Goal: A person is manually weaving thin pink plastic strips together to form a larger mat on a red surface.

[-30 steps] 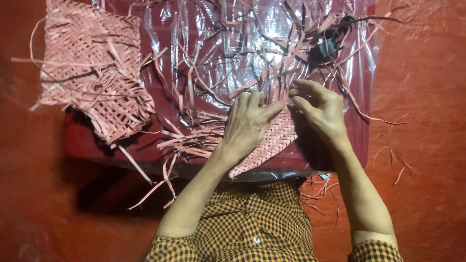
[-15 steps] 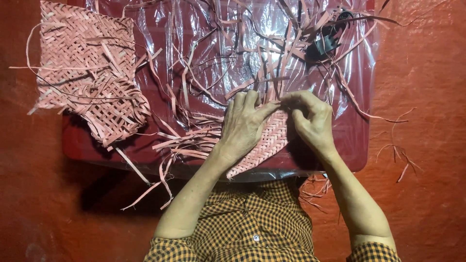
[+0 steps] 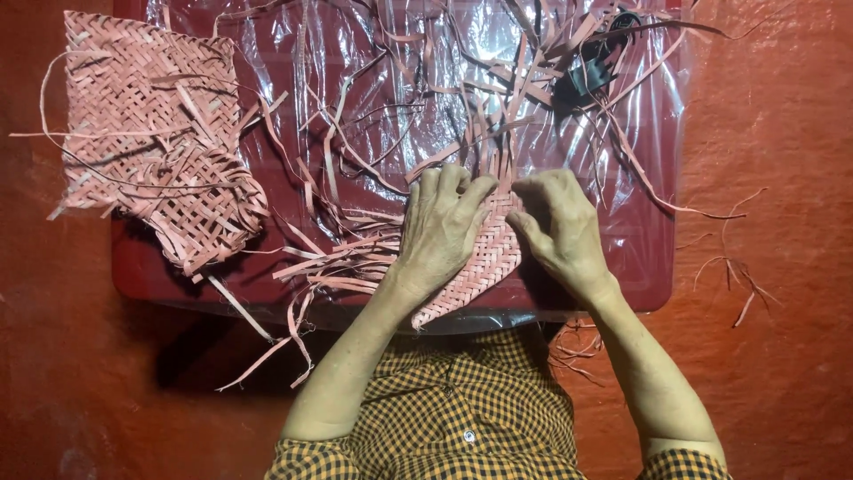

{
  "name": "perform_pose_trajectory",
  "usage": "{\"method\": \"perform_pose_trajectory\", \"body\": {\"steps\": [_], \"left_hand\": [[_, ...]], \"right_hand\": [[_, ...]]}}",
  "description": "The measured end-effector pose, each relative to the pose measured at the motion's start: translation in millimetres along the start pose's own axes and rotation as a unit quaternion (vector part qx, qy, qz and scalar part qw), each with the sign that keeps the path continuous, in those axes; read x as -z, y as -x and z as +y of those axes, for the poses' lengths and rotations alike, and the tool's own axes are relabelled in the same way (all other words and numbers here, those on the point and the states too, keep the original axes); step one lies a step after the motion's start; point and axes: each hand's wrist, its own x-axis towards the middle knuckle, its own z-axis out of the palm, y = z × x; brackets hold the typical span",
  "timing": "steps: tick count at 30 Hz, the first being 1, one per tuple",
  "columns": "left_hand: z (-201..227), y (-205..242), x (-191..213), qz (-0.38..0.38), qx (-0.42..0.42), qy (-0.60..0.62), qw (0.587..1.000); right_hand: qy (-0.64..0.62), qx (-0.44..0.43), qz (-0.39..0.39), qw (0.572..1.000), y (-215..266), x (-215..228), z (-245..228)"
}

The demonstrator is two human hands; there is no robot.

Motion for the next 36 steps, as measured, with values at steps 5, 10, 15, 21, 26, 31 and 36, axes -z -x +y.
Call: {"method": "perform_pose_trajectory", "body": {"steps": [5, 10, 15, 21, 26, 31, 36], "left_hand": [[5, -1, 7, -0.007, 0.008, 0.009, 1.0], [3, -3, 5, -0.008, 0.021, 0.026, 0.999], [2, -1, 2, -0.005, -0.012, -0.036, 0.999], [4, -2, 5, 0.014, -0.032, -0.047, 0.998], [1, -2, 2, 0.011, -0.029, -0.038, 0.999], [-1, -2, -1, 0.011, -0.047, -0.061, 0.997], [0, -1, 2, 0.007, -0.042, -0.041, 0.998]], "right_hand": [[0.007, -0.015, -0.063, 0.998, -5, 9, 7], [0.019, -0.002, -0.083, 0.996, -8, 11, 5], [0.043, 0.006, -0.072, 0.996, -7, 6, 12], [0.089, 0.045, -0.055, 0.994, -4, 5, 10], [0.084, 0.055, -0.042, 0.994, -5, 5, 7], [0.085, 0.058, -0.036, 0.994, -4, 7, 3], [0.078, 0.061, -0.039, 0.994, -4, 4, 7]]}}
